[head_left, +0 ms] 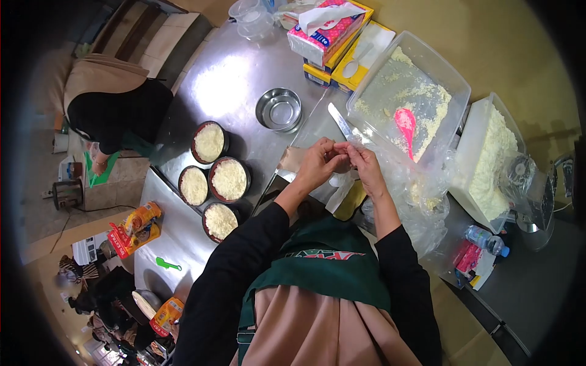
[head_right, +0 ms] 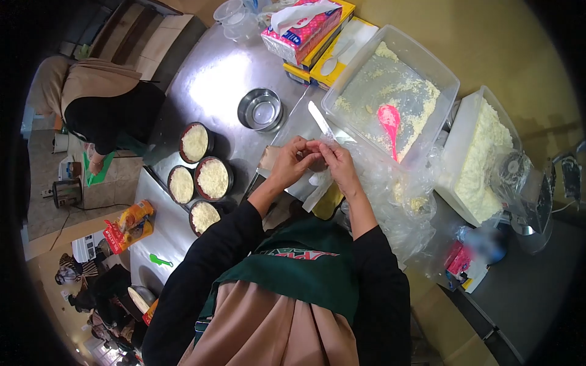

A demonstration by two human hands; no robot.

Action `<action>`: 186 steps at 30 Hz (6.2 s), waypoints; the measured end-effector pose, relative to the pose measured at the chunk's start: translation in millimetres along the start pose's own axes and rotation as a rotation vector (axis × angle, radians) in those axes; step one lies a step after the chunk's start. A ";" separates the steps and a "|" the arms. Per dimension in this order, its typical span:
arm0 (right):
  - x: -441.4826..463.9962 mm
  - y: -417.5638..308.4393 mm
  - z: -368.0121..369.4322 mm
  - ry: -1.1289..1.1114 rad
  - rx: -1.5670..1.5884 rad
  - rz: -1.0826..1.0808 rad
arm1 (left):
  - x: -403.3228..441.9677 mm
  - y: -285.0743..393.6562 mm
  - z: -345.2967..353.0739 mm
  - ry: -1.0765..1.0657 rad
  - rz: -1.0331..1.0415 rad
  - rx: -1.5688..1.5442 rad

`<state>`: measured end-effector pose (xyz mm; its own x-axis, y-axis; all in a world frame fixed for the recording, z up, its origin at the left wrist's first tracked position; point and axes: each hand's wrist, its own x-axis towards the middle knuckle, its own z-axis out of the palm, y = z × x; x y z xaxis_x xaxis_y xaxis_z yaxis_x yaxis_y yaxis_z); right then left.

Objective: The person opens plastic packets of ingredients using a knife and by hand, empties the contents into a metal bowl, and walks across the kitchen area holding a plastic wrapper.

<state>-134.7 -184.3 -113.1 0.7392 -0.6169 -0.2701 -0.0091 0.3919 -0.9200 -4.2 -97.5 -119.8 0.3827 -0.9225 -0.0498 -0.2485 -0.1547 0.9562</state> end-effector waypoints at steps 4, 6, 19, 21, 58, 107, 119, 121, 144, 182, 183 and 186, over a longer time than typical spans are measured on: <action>-0.7 -5.7 0.4 0.014 -0.024 0.075 | -0.8 -1.6 3.2 0.006 0.067 -0.065; -1.3 -8.3 2.7 0.012 0.005 0.074 | -1.7 0.0 4.1 0.043 0.061 -0.082; 1.6 -5.1 4.4 0.016 0.248 0.141 | -7.6 -4.3 -11.5 0.006 0.012 -0.134; 1.4 -4.5 6.9 0.027 0.239 0.147 | -7.4 4.1 -14.6 -0.007 0.020 -0.093; 0.0 -16.2 23.0 0.092 -0.396 -0.249 | -2.1 1.6 -25.7 -0.059 -0.212 -0.331; -53.8 -132.1 147.4 -0.296 -0.960 -0.885 | -113.0 149.7 -109.0 0.543 0.184 -0.332; -40.0 -108.6 192.1 -0.452 -0.930 -0.814 | -137.1 140.9 -125.8 0.798 0.075 -0.320; -40.6 -111.7 195.7 -0.449 -0.907 -0.809 | -135.0 142.0 -127.3 0.806 0.063 -0.337; -37.6 -149.0 171.8 -0.246 -0.812 -0.933 | -109.6 148.4 -142.7 0.574 -0.002 -0.876; -63.2 -137.8 65.4 0.232 -0.780 -0.554 | -73.2 141.5 -99.9 0.166 -0.210 -1.066; -62.8 -131.5 49.3 0.295 -0.886 -0.493 | -72.4 137.7 -99.1 0.182 -0.208 -1.048; -62.8 -82.1 11.5 0.307 -1.234 -0.192 | -68.7 128.1 -88.9 0.186 -0.254 -0.983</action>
<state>-172.6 -169.8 -17.3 0.6148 -0.7886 -0.0069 -0.6560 -0.5066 -0.5595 16.7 -22.5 31.7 0.4752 -0.8206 -0.3176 0.6638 0.0974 0.7415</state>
